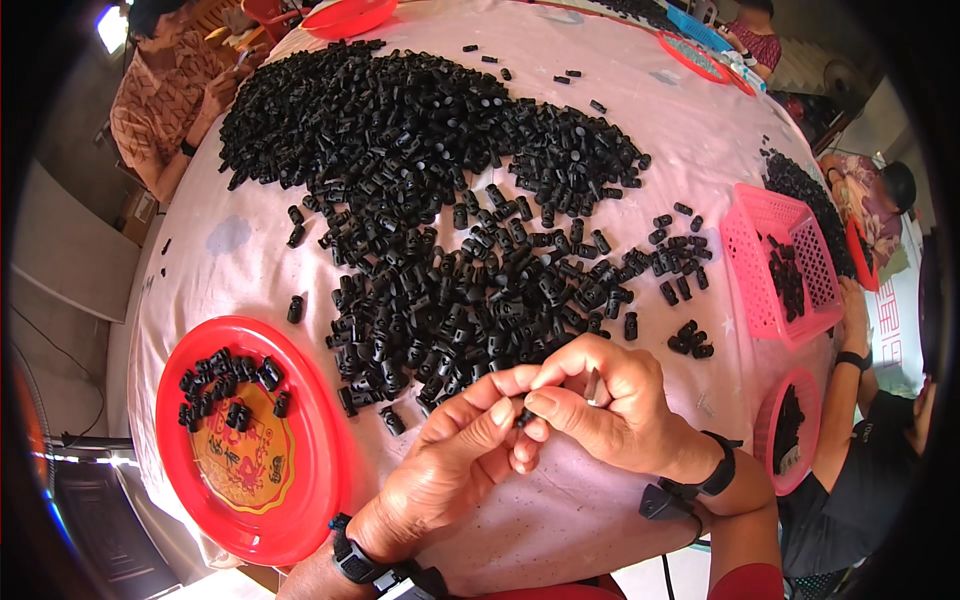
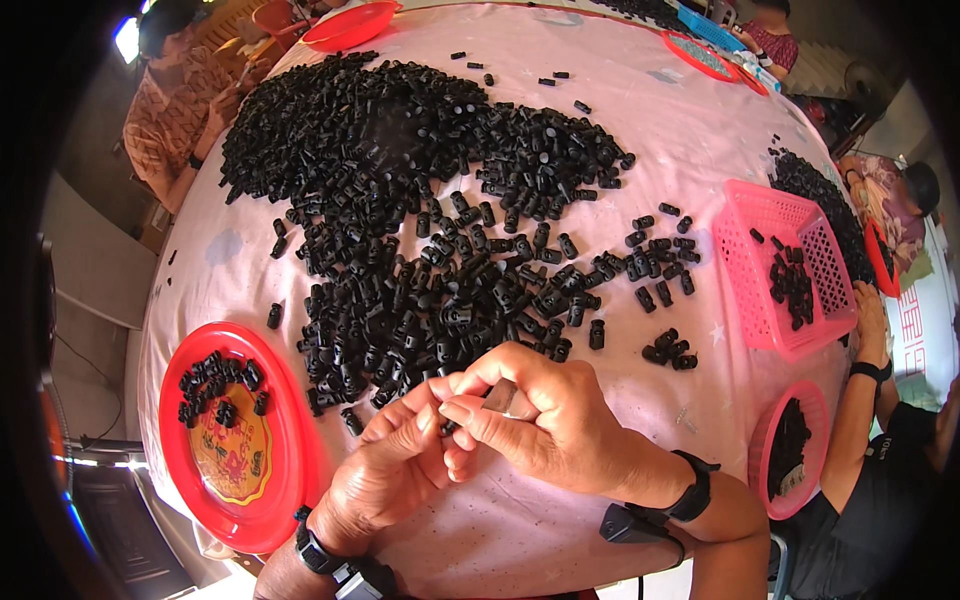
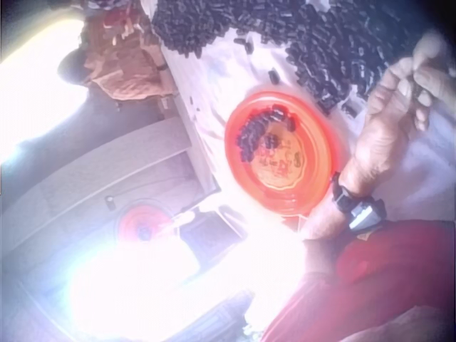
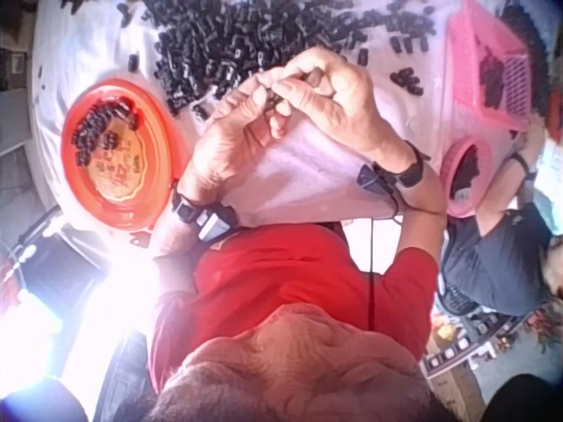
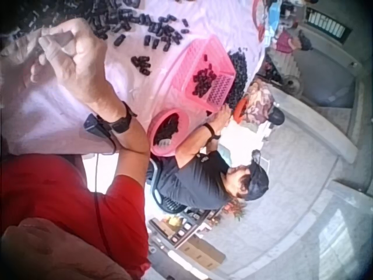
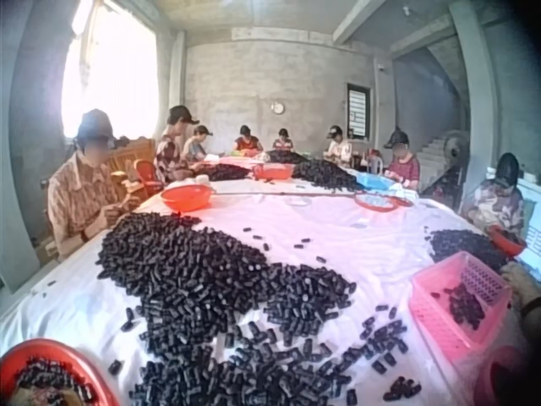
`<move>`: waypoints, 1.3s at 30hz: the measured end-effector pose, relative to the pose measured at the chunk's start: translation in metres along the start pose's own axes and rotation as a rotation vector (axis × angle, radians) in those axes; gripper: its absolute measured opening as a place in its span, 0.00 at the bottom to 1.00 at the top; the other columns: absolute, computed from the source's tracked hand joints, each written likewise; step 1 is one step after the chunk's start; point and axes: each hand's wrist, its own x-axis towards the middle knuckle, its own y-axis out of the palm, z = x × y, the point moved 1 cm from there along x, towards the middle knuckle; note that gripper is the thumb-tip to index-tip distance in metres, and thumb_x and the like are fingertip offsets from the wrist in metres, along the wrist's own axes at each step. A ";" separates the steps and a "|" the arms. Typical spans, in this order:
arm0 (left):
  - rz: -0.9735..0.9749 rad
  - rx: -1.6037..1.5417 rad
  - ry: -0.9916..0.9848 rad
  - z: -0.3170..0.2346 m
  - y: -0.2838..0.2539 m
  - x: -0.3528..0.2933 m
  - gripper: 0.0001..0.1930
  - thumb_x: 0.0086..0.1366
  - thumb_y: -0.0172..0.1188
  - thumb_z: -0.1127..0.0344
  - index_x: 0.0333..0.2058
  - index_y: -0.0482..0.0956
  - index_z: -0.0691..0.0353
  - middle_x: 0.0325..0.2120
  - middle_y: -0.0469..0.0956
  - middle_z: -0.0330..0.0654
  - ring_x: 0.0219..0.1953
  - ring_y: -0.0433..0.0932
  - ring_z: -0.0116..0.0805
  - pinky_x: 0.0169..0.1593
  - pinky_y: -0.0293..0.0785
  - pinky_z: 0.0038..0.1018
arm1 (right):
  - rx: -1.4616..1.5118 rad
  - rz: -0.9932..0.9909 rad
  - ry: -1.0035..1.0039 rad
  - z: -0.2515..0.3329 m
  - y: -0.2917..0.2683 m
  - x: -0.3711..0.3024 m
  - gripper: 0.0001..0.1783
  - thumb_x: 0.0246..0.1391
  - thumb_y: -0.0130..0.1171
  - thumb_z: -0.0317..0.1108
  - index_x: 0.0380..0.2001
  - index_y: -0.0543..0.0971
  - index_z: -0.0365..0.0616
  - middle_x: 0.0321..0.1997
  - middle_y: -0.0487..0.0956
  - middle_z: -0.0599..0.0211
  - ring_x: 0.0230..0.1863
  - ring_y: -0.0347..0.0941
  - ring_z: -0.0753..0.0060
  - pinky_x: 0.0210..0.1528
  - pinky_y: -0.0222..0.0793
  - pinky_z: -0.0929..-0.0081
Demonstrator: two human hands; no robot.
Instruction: Manually assembling small black plastic components by hand at a table with other workers.
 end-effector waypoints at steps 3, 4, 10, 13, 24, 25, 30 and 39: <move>-0.036 0.075 0.087 -0.001 0.005 0.000 0.16 0.70 0.54 0.64 0.53 0.72 0.64 0.39 0.76 0.39 0.36 0.70 0.24 0.44 0.69 0.21 | -0.113 -0.012 0.113 0.002 -0.004 -0.003 0.07 0.59 0.60 0.29 0.37 0.75 0.37 0.28 0.83 0.66 0.29 0.81 0.81 0.30 0.76 0.83; -0.059 0.160 0.125 -0.002 0.005 -0.001 0.16 0.69 0.55 0.65 0.52 0.72 0.64 0.37 0.76 0.39 0.36 0.71 0.24 0.44 0.69 0.22 | -0.111 -0.010 0.113 0.003 -0.003 -0.002 0.07 0.59 0.60 0.29 0.37 0.75 0.37 0.28 0.83 0.66 0.29 0.81 0.81 0.30 0.76 0.83; -0.089 0.147 0.195 -0.004 -0.007 -0.004 0.13 0.69 0.56 0.66 0.50 0.75 0.63 0.33 0.77 0.37 0.33 0.71 0.23 0.43 0.70 0.21 | -0.150 0.049 -0.030 0.010 0.000 -0.002 0.10 0.56 0.63 0.30 0.39 0.75 0.38 0.28 0.82 0.68 0.27 0.79 0.83 0.27 0.74 0.84; -0.158 0.187 0.231 -0.001 -0.003 -0.003 0.13 0.69 0.56 0.65 0.49 0.77 0.62 0.32 0.76 0.34 0.33 0.71 0.21 0.42 0.70 0.20 | -0.298 0.109 -0.180 0.006 -0.001 -0.004 0.16 0.48 0.70 0.30 0.39 0.75 0.39 0.29 0.82 0.67 0.24 0.79 0.80 0.25 0.73 0.83; -0.206 0.185 0.213 0.001 0.000 -0.002 0.13 0.69 0.56 0.63 0.49 0.77 0.61 0.35 0.78 0.32 0.35 0.73 0.19 0.42 0.70 0.20 | -0.591 -0.028 -0.552 -0.002 0.006 0.001 0.22 0.43 0.73 0.30 0.43 0.78 0.41 0.16 0.76 0.69 0.12 0.71 0.76 0.13 0.62 0.79; -0.180 0.196 0.208 0.002 -0.005 -0.001 0.12 0.68 0.56 0.62 0.47 0.77 0.61 0.37 0.79 0.36 0.37 0.76 0.24 0.44 0.74 0.25 | -0.631 -0.034 -0.574 -0.001 0.006 0.000 0.22 0.42 0.74 0.30 0.42 0.78 0.42 0.14 0.74 0.71 0.11 0.69 0.76 0.12 0.61 0.79; -0.183 0.223 0.199 0.007 -0.010 -0.003 0.12 0.67 0.58 0.62 0.45 0.77 0.61 0.37 0.80 0.40 0.39 0.79 0.31 0.46 0.77 0.30 | -0.800 -0.037 -0.691 0.005 0.004 -0.004 0.19 0.43 0.71 0.30 0.41 0.79 0.43 0.14 0.69 0.76 0.12 0.66 0.79 0.14 0.61 0.78; -0.226 0.325 0.488 -0.005 0.014 -0.015 0.09 0.70 0.53 0.67 0.44 0.77 0.63 0.33 0.77 0.38 0.32 0.73 0.24 0.38 0.71 0.23 | -0.476 -0.124 -0.411 0.016 -0.007 0.000 0.12 0.52 0.67 0.35 0.28 0.74 0.42 0.19 0.77 0.66 0.19 0.78 0.65 0.18 0.68 0.72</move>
